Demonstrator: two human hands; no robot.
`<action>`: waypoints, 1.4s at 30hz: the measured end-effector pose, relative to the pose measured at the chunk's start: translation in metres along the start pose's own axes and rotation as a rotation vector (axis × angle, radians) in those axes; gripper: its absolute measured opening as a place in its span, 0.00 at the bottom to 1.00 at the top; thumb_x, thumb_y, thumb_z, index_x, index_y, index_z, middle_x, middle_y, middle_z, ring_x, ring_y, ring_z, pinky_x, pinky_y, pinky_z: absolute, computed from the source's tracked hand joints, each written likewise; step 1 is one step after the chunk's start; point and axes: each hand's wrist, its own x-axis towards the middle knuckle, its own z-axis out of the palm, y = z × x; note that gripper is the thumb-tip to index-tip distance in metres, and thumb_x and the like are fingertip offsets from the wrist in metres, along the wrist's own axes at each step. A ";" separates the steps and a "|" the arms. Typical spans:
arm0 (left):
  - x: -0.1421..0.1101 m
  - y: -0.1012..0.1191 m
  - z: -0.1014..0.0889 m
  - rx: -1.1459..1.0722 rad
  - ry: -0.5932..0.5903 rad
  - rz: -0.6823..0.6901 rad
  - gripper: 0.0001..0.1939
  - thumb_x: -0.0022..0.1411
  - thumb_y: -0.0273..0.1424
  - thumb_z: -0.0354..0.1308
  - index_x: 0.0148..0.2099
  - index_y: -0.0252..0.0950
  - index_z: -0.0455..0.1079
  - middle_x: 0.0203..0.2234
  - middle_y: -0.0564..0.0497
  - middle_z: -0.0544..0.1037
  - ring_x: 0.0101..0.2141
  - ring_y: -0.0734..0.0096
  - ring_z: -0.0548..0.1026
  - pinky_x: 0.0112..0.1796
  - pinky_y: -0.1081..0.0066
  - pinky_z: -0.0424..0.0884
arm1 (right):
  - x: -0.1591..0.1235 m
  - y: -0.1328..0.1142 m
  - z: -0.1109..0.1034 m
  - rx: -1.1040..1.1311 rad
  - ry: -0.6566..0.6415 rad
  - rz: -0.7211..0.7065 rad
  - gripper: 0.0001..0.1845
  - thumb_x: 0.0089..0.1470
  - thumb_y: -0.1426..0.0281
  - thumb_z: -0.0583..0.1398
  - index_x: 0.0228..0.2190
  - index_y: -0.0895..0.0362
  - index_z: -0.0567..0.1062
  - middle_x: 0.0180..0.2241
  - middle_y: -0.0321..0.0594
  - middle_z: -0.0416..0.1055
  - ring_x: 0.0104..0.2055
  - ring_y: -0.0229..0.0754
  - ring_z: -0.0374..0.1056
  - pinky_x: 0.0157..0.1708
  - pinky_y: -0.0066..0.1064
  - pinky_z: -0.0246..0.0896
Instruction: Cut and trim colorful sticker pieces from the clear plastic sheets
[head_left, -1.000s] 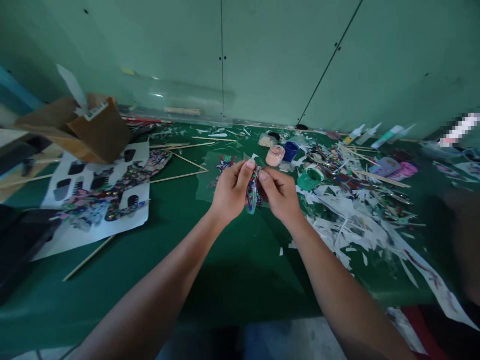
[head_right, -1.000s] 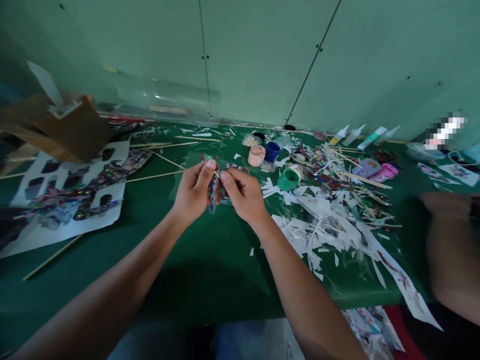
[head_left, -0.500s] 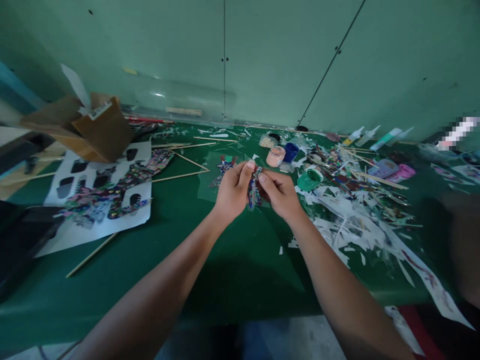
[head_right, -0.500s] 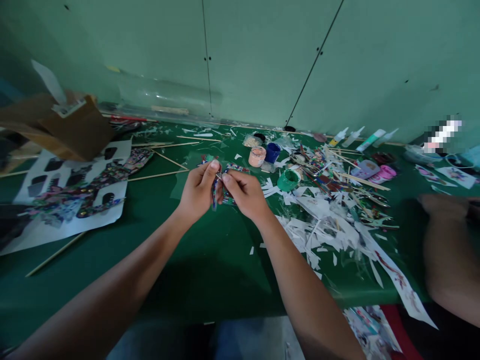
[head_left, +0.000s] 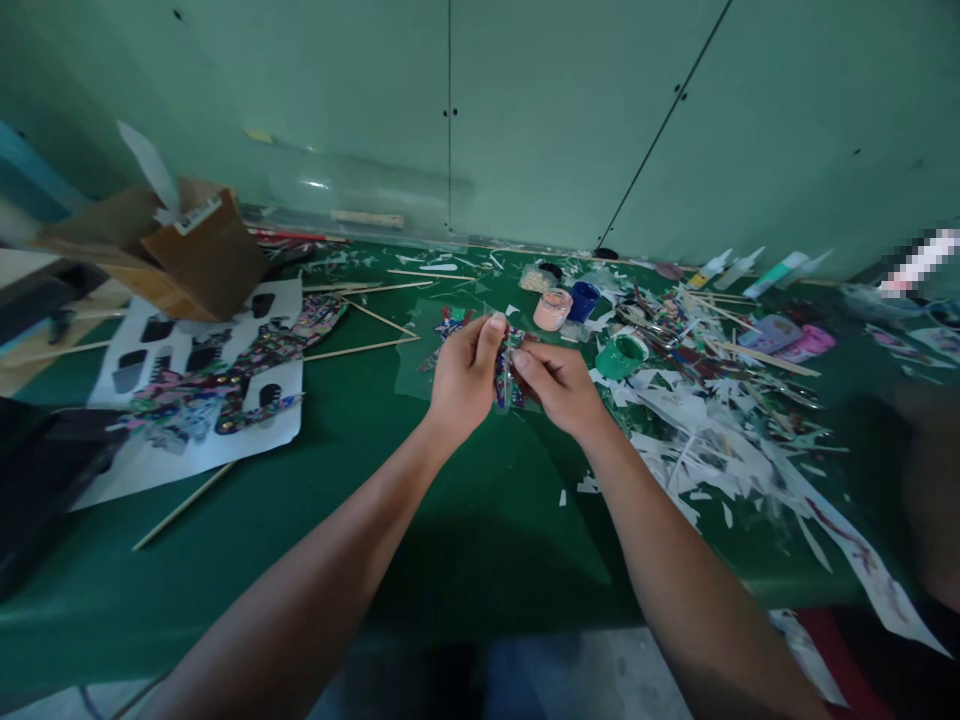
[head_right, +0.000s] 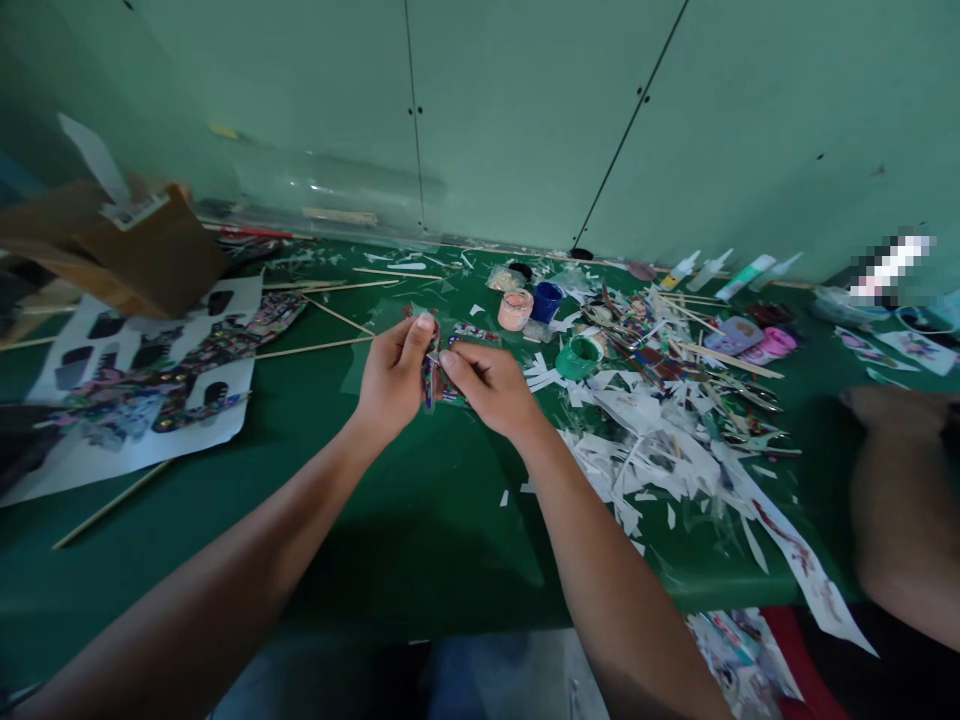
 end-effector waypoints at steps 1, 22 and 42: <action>0.000 0.000 0.000 0.000 0.002 -0.009 0.21 0.68 0.40 0.45 0.24 0.38 0.53 0.18 0.56 0.57 0.21 0.75 0.56 0.24 0.68 0.51 | 0.000 0.000 0.000 0.000 -0.005 0.006 0.23 0.63 0.59 0.52 0.19 0.55 0.57 0.18 0.29 0.49 0.21 0.32 0.47 0.23 0.29 0.42; 0.002 -0.008 -0.002 0.023 0.087 -0.043 0.22 0.68 0.43 0.46 0.23 0.38 0.52 0.17 0.56 0.53 0.19 0.75 0.52 0.21 0.68 0.47 | 0.001 -0.002 -0.004 -0.093 -0.127 0.020 0.23 0.63 0.60 0.51 0.18 0.55 0.55 0.18 0.29 0.48 0.20 0.32 0.48 0.23 0.29 0.42; 0.009 -0.014 -0.009 -0.178 0.097 -0.174 0.22 0.62 0.50 0.51 0.24 0.39 0.58 0.13 0.58 0.56 0.13 0.79 0.56 0.15 0.71 0.50 | 0.000 0.000 0.006 -0.095 0.147 0.022 0.22 0.63 0.56 0.51 0.21 0.55 0.62 0.18 0.31 0.53 0.22 0.35 0.51 0.24 0.30 0.45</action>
